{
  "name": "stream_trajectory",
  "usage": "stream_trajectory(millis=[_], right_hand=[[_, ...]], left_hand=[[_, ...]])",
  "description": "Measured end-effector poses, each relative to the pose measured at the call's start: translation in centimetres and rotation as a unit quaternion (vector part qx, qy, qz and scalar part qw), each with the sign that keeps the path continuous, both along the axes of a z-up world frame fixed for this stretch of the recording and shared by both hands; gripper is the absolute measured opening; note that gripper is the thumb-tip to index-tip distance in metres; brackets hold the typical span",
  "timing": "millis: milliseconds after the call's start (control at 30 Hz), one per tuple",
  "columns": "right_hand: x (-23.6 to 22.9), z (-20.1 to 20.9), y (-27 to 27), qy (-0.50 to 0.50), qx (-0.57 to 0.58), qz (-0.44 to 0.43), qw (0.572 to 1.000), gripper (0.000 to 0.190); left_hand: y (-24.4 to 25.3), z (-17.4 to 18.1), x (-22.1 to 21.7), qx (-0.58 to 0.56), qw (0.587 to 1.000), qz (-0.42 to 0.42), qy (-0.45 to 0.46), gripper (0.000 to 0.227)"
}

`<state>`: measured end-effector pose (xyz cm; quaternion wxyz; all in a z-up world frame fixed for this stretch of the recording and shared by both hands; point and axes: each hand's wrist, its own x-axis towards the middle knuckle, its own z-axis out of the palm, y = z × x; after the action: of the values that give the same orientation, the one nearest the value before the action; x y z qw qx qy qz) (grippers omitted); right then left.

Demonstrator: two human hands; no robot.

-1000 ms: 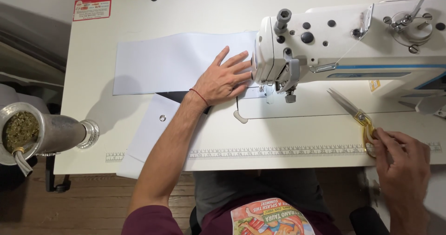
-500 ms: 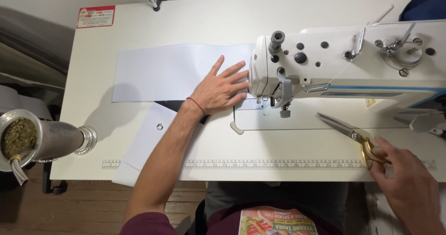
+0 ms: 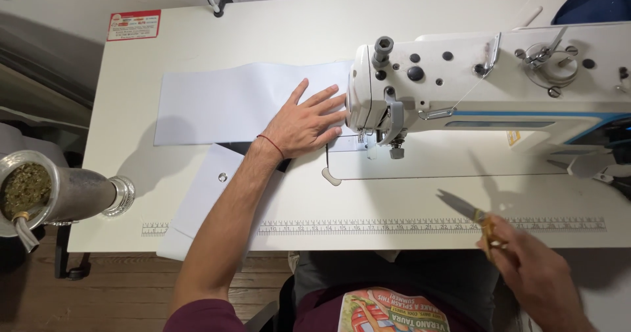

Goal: Prepare a piece of black leather by cutting it with scissors and aligning it with a paper template at a sewing station

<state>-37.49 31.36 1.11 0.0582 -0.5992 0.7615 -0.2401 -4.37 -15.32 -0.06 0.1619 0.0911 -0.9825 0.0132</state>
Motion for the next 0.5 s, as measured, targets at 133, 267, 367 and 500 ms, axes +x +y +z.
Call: stream_trajectory(millis=[133, 267, 367, 500], right_hand=[[0.6, -1.3, -0.6, -0.039, 0.179, -0.066, 0.981, 0.063], [3.6, -0.7, -1.7, -0.337, 0.244, 0.033, 0.909, 0.048], [7.7, 2.7, -4.8, -0.503, 0.305, 0.171, 0.790, 0.077], [11.6, 2.4, -10.1, -0.642, 0.307, 0.271, 0.648, 0.075]], left_hand=[[1.0, 2.2, 2.2, 0.050, 0.988, 0.102, -0.100, 0.062], [0.9, 2.6, 5.0, 0.072, 0.971, 0.205, -0.104, 0.060], [0.4, 4.8, 4.1, 0.043, 0.963, 0.232, -0.133, 0.062], [-3.4, 5.2, 2.8, -0.009, 0.954, 0.255, -0.159, 0.062]])
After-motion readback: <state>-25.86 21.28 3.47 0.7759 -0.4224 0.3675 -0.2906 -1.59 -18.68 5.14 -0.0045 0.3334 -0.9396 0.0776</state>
